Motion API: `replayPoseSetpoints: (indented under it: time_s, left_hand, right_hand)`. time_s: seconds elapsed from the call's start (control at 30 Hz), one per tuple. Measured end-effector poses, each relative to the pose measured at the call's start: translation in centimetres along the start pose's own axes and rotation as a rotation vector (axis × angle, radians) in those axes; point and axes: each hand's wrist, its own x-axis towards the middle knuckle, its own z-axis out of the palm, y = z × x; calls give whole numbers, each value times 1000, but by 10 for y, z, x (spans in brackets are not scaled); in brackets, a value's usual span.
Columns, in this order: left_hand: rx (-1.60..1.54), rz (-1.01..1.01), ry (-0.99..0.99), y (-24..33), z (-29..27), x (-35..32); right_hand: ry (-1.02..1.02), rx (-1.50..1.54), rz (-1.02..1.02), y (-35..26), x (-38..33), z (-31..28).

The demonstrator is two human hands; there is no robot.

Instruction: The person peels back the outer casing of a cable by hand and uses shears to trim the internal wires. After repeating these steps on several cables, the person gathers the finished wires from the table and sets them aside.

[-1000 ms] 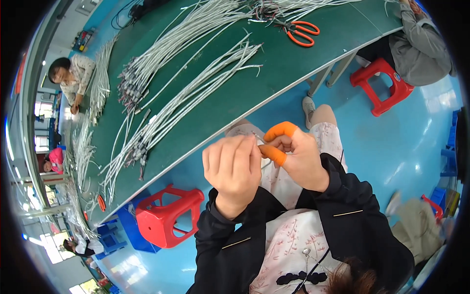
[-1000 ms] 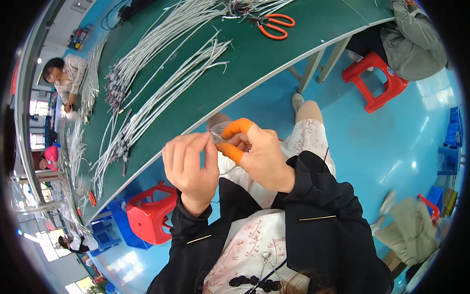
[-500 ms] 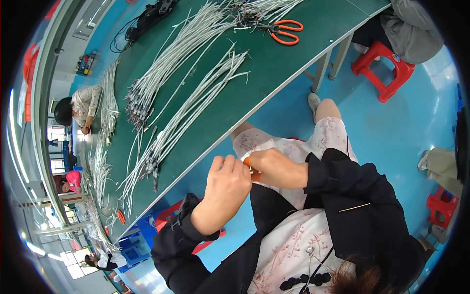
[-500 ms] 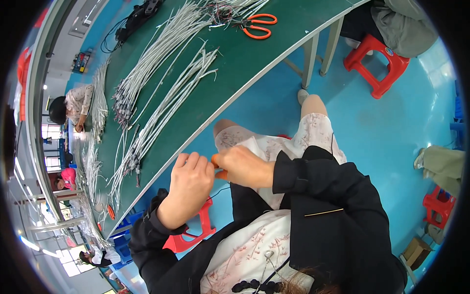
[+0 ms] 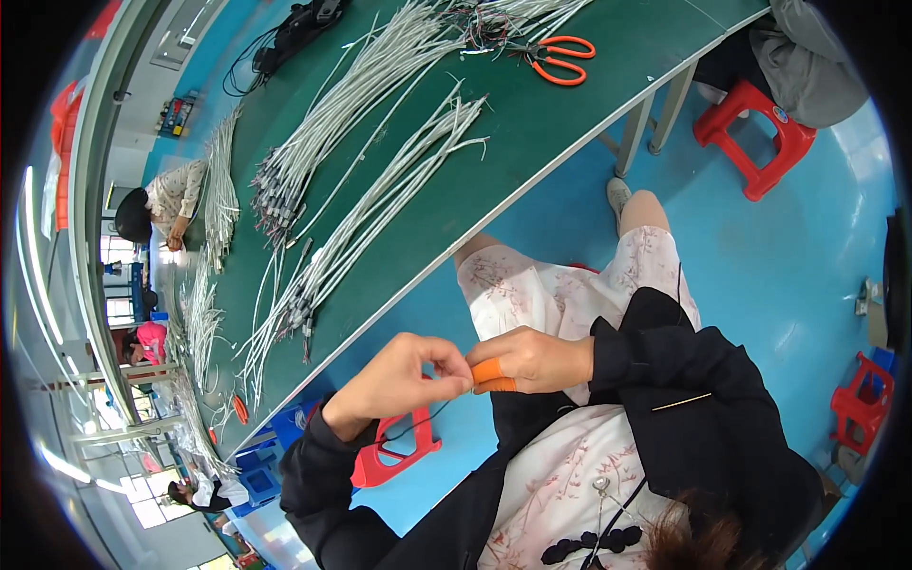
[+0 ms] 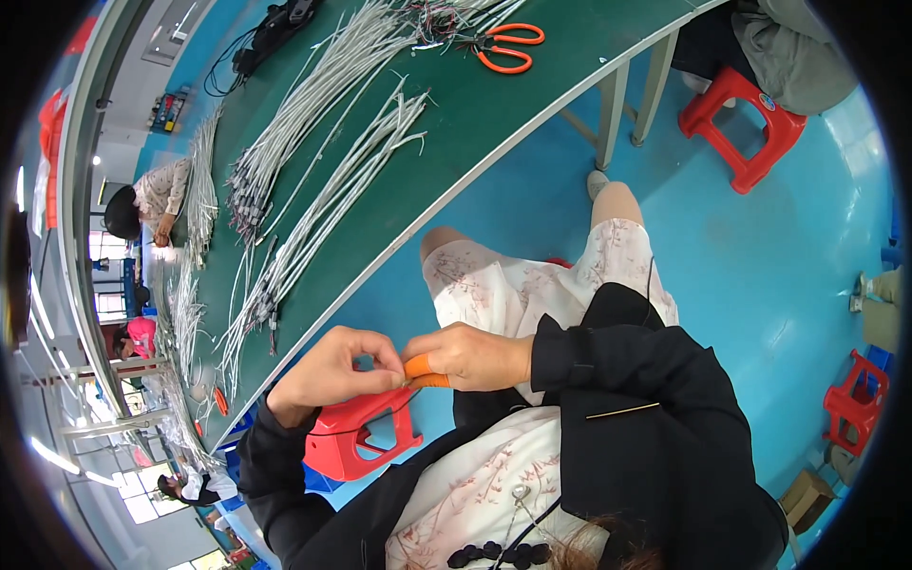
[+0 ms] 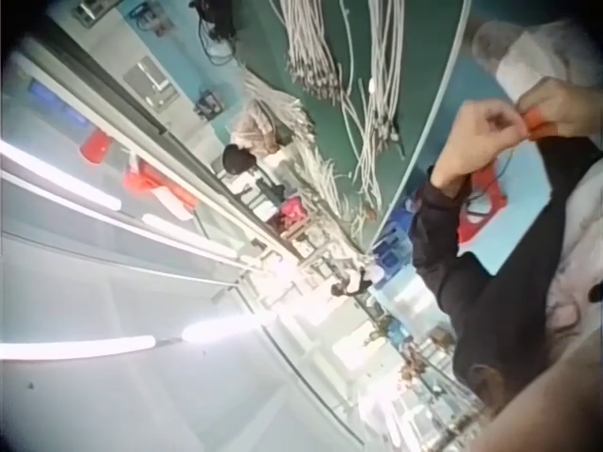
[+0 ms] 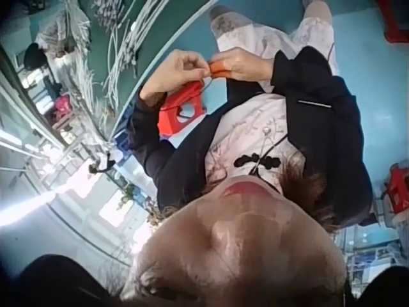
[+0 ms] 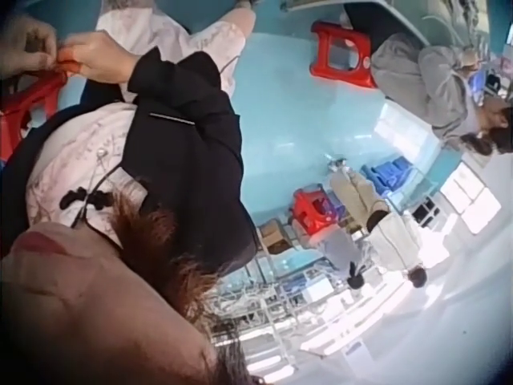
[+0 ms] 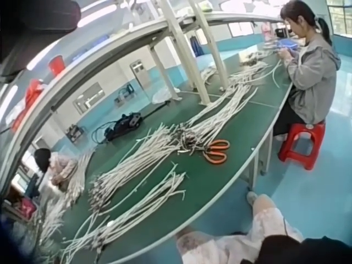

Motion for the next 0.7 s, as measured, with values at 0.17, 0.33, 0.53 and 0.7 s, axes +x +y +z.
replayPoseSetpoints:
  time_s: [0.17, 0.33, 0.53, 0.7]
  left_hand:
    - [-467, 94, 198, -16, 15, 12]
    - [-519, 327, 544, -17, 38, 38]
    - [326, 692, 931, -15, 45, 59]
    - [814, 831, 1086, -12, 49, 64]
  right_hand:
    - [119, 98, 311, -22, -1, -7]
    - [352, 726, 699, -30, 4, -17]
    - [407, 890, 813, -31, -1, -31]
    - [459, 910, 834, -33, -2, -35]
